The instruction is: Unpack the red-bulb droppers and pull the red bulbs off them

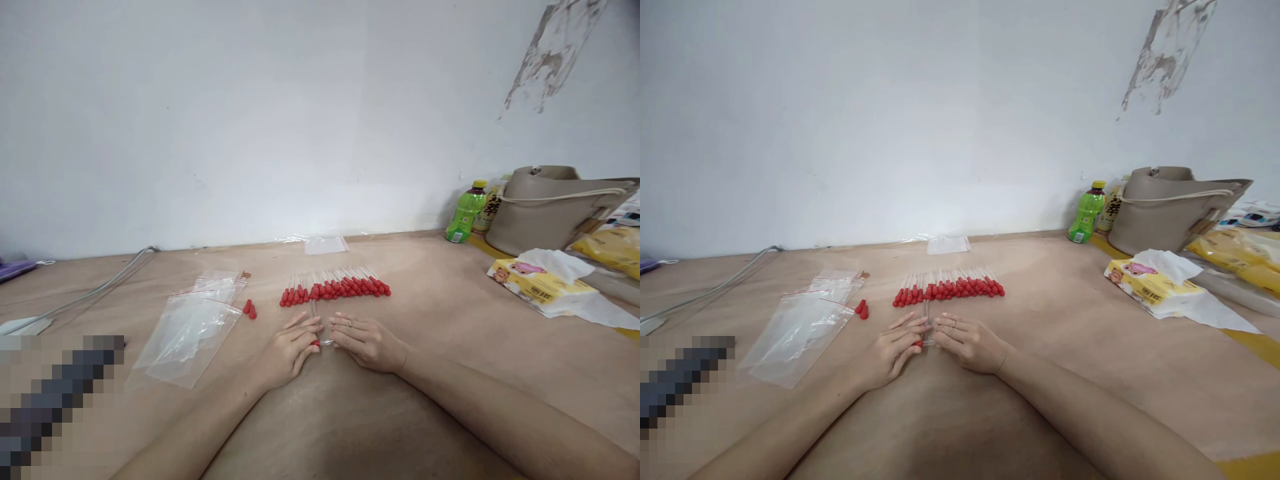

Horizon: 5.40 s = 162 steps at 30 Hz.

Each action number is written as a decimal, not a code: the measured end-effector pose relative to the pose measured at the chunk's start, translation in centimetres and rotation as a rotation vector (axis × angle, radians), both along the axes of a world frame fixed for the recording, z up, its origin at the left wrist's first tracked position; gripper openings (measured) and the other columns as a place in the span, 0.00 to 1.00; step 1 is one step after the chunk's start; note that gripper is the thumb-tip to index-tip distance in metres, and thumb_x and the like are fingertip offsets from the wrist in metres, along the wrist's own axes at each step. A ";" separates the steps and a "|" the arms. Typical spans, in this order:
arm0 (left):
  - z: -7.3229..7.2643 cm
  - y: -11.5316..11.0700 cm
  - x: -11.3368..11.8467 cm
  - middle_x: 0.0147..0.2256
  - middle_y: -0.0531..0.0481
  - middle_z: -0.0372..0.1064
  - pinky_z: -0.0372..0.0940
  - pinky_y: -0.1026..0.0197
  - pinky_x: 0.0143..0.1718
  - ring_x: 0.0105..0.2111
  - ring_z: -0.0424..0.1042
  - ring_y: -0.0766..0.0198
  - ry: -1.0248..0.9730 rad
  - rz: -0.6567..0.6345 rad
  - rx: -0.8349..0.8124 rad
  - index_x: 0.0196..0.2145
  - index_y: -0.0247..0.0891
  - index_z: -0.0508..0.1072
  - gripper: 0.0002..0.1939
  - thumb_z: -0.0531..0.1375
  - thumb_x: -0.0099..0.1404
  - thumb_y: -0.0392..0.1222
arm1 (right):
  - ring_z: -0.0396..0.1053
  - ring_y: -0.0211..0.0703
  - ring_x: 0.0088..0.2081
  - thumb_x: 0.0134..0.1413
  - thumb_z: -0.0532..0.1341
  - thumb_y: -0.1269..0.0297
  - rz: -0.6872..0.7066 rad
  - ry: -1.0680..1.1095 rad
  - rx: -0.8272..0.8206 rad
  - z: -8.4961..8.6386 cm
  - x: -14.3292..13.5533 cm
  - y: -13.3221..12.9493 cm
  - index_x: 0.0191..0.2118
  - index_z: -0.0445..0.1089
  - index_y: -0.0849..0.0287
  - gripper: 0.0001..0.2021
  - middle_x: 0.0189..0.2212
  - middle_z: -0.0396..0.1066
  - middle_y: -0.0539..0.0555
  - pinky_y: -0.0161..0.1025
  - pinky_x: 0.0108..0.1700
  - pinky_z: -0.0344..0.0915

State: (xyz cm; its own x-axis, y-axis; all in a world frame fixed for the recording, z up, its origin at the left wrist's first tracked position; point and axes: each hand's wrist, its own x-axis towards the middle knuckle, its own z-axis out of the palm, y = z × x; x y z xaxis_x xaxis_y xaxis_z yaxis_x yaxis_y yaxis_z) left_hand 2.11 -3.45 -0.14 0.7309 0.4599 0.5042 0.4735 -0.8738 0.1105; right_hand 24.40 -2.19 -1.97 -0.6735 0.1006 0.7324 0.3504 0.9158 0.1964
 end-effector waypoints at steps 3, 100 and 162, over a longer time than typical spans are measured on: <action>0.3 -0.5 -0.1 0.44 0.43 0.70 0.57 0.50 0.55 0.51 0.63 0.60 0.016 -0.025 0.015 0.42 0.36 0.68 0.11 0.49 0.65 0.36 | 0.62 0.41 0.52 0.54 0.54 0.74 0.012 -0.015 0.007 0.2 0.2 -0.4 0.44 0.65 0.65 0.11 0.41 0.71 0.59 0.42 0.56 0.60; -0.2 0.3 0.3 0.51 0.44 0.61 0.59 0.49 0.52 0.54 0.57 0.54 -0.163 0.133 -0.058 0.47 0.40 0.67 0.16 0.56 0.61 0.40 | 0.59 0.46 0.53 0.55 0.55 0.62 -0.199 0.025 -0.243 0.2 0.3 1.3 0.43 0.69 0.55 0.11 0.41 0.72 0.52 0.52 0.56 0.51; 0.0 -0.1 0.1 0.39 0.47 0.72 0.58 0.51 0.53 0.49 0.65 0.59 -0.029 -0.019 -0.011 0.39 0.37 0.69 0.09 0.51 0.64 0.36 | 0.56 0.45 0.56 0.56 0.51 0.76 0.096 -0.043 0.042 0.8 0.4 0.1 0.46 0.65 0.70 0.13 0.42 0.71 0.61 0.48 0.57 0.58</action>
